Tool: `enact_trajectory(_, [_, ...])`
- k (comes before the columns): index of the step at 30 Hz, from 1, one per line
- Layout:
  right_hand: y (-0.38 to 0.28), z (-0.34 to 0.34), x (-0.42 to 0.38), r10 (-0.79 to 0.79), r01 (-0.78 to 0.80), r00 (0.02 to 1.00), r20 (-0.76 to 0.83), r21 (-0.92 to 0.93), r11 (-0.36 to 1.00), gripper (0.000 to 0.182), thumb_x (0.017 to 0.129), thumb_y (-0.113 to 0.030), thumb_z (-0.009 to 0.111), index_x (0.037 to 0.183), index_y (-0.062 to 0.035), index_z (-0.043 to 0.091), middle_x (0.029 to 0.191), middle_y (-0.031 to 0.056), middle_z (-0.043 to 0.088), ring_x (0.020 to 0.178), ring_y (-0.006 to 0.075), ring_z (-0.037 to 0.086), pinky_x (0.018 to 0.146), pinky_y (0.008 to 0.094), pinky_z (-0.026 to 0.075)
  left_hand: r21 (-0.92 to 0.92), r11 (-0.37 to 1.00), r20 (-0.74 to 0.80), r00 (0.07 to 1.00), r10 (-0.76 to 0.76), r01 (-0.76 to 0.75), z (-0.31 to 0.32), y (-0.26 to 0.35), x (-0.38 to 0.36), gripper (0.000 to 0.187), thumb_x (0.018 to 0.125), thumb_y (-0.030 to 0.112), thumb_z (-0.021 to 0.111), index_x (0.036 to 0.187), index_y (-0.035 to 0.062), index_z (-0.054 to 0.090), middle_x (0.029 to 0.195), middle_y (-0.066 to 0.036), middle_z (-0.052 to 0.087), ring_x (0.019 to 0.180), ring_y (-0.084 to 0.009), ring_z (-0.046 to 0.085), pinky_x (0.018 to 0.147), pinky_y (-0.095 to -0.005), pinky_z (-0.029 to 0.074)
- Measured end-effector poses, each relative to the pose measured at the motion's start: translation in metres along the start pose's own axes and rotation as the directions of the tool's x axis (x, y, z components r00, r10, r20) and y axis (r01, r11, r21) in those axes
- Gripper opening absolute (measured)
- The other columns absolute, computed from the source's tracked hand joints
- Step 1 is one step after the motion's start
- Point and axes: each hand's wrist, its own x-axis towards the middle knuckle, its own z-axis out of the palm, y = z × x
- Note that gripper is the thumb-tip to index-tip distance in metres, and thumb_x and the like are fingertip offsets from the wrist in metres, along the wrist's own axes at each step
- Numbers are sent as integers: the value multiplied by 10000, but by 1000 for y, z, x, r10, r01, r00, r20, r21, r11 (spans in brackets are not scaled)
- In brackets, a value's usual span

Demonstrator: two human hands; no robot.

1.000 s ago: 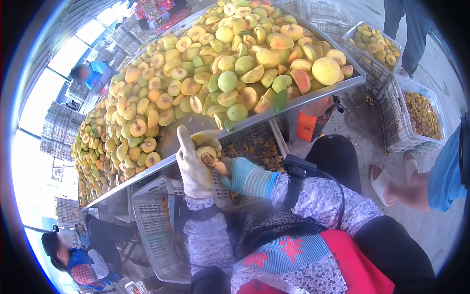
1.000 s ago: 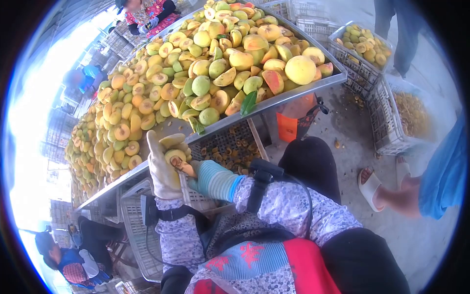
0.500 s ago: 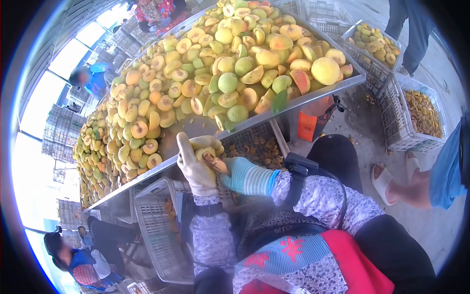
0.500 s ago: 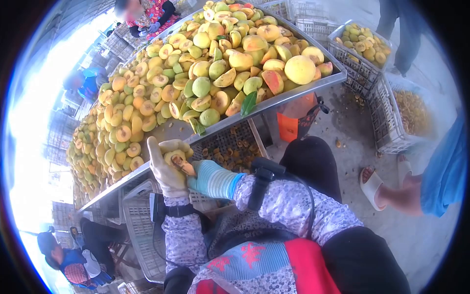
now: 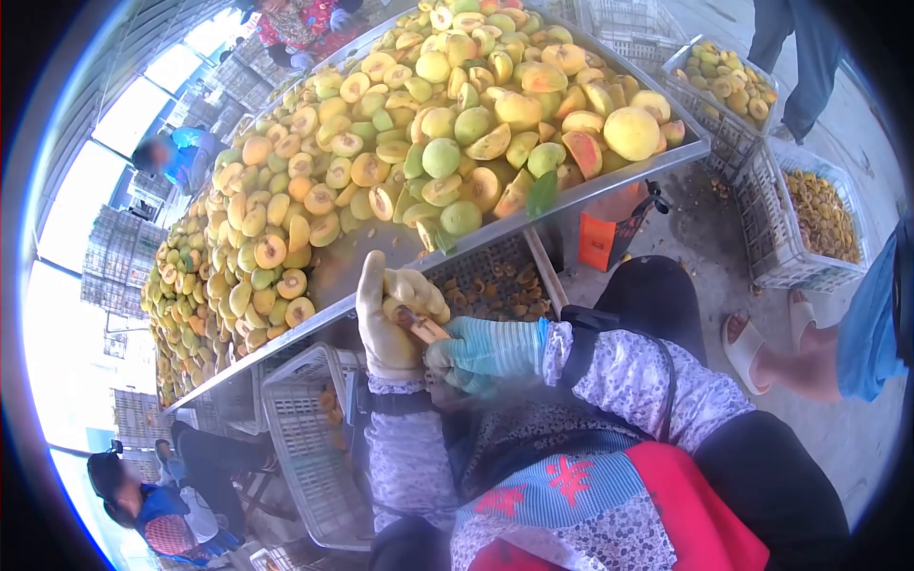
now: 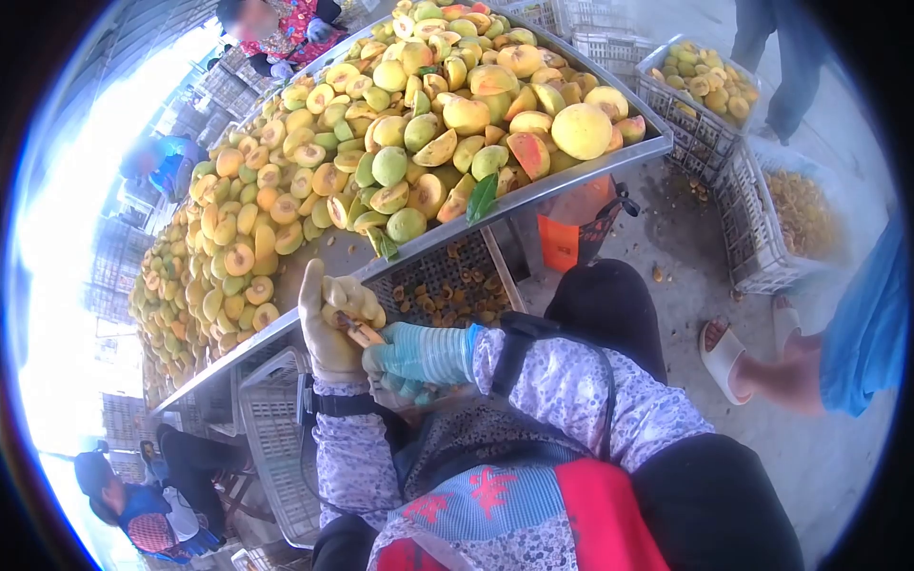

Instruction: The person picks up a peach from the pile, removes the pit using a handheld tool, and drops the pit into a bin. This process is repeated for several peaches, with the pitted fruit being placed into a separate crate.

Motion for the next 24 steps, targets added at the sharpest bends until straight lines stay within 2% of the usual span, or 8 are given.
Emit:
enact_trajectory(2, [12,-1,13,-42,43,999,10,-19,999,247,958,-256,527,996,-23,599,726,63,594,577,176,571,518,320,487,91,996,56,998,20,-25,-3,-2,1,542,993,421,520,562,103,439,545,-97,485,465,-246,468,448,-352,389])
enact_trajectory(4, [22,3,29,-677,497,725,-129,-582,644,219,964,-255,520,935,-46,580,655,34,532,507,131,510,429,281,416,220,974,103,994,35,-57,-6,2,3,548,995,411,516,550,102,431,538,-96,479,459,-245,466,444,-354,388])
enact_trajectory(10, [-14,12,-7,37,-59,994,-106,-216,975,327,933,-273,566,1084,14,614,829,184,670,778,322,669,713,398,538,-104,994,106,994,38,-27,-3,1,-3,512,1000,398,502,573,128,418,569,-70,475,480,-233,481,443,-353,388])
enact_trajectory(17, [-8,14,-7,-316,74,932,-175,-763,642,362,909,-293,574,1114,-5,649,982,234,697,932,377,686,818,428,531,-6,994,-168,980,104,-106,-7,12,-14,420,981,395,543,633,177,453,623,5,471,545,-183,516,451,-305,370])
enact_trajectory(18, [-5,10,-9,-255,-52,937,-238,-818,573,339,895,-275,567,1088,-8,647,952,232,688,899,395,675,804,456,527,-184,978,123,985,124,-100,-44,22,-7,335,982,357,552,708,171,502,681,10,528,558,-148,524,476,-272,413])
enact_trajectory(20, [-1,-9,-5,12,-412,898,-440,-831,375,331,897,-277,531,1114,-54,646,953,222,683,883,409,665,819,496,521,-275,892,-160,932,325,-358,-73,53,-16,248,969,345,570,797,168,546,734,10,591,563,-126,530,492,-284,462])
enact_trajectory(23, [33,-40,3,-396,-378,763,-511,-849,368,318,907,-333,540,1066,-75,636,907,221,682,865,416,662,791,523,521,354,812,-548,600,583,-464,-99,89,-62,228,990,339,553,1008,115,590,858,-28,596,803,-155,597,687,-283,501])
enact_trajectory(24, [15,-31,-3,-481,-338,709,-516,-847,410,312,912,-344,542,1038,-73,630,900,222,681,862,421,658,781,531,520,192,913,-298,865,404,-360,-147,113,-83,320,986,332,578,1091,33,618,871,-40,619,831,-172,619,706,-303,514])
